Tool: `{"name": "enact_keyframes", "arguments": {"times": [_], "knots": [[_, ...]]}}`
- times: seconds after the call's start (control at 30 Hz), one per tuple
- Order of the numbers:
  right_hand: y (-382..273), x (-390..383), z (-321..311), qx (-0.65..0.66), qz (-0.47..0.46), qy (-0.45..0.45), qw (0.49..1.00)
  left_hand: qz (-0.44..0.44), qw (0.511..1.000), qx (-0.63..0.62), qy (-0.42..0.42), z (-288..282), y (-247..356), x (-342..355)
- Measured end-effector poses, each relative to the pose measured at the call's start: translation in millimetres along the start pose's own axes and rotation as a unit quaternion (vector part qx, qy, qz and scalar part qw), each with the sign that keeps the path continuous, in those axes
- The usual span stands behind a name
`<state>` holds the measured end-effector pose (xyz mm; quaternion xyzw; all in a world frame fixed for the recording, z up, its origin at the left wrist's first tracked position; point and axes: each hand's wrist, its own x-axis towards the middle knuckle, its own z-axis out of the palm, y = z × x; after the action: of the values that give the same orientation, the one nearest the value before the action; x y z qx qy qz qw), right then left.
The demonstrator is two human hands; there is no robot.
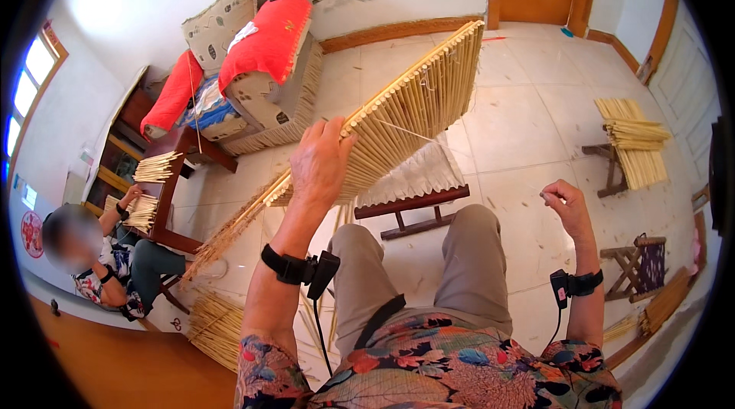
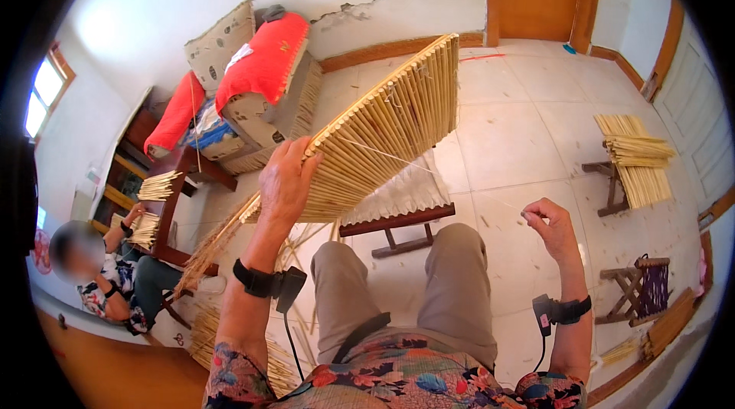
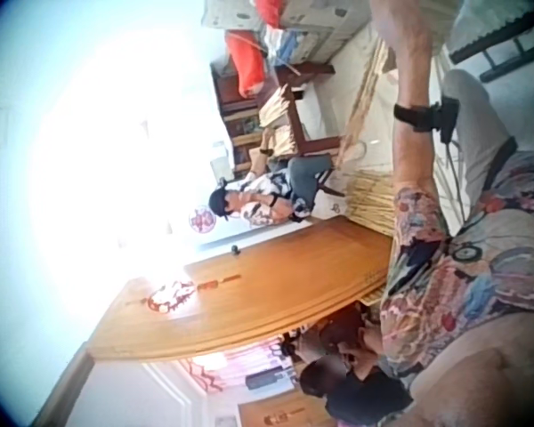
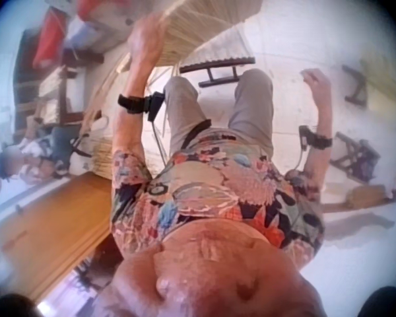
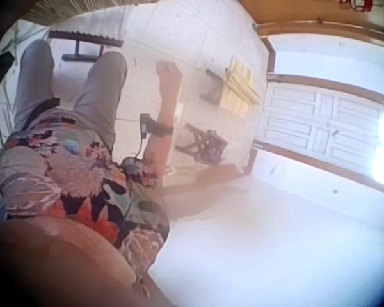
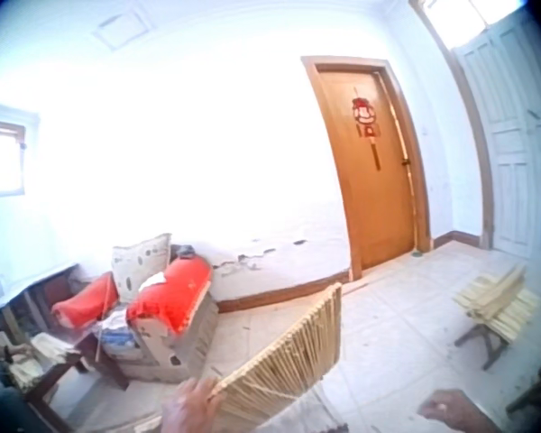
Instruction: The person weaves thin wooden sticks together using white string to form a rectangular mat, repeatedly threading the string around each stick and pulling it tight to secure them in a row.
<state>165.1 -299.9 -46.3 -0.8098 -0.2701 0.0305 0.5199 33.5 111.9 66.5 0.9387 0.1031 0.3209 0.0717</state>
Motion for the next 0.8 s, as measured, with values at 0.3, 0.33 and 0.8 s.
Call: {"name": "enact_keyframes", "arguments": {"times": [0.3,0.33,0.8], "knots": [[19.0,-21.1,-23.4,0.01,0.054,0.098,0.994,-0.01,0.999,0.023,-0.032,6.9,6.8,8.5],[24.2,-21.3,-28.4,0.013,0.055,0.1,0.993,-0.008,0.999,0.025,-0.033,7.5,6.2,9.3],[-46.9,56.8,-22.1,0.683,-0.081,0.239,0.685,-0.021,0.993,-0.027,-0.114,-4.6,10.7,11.9]]}}
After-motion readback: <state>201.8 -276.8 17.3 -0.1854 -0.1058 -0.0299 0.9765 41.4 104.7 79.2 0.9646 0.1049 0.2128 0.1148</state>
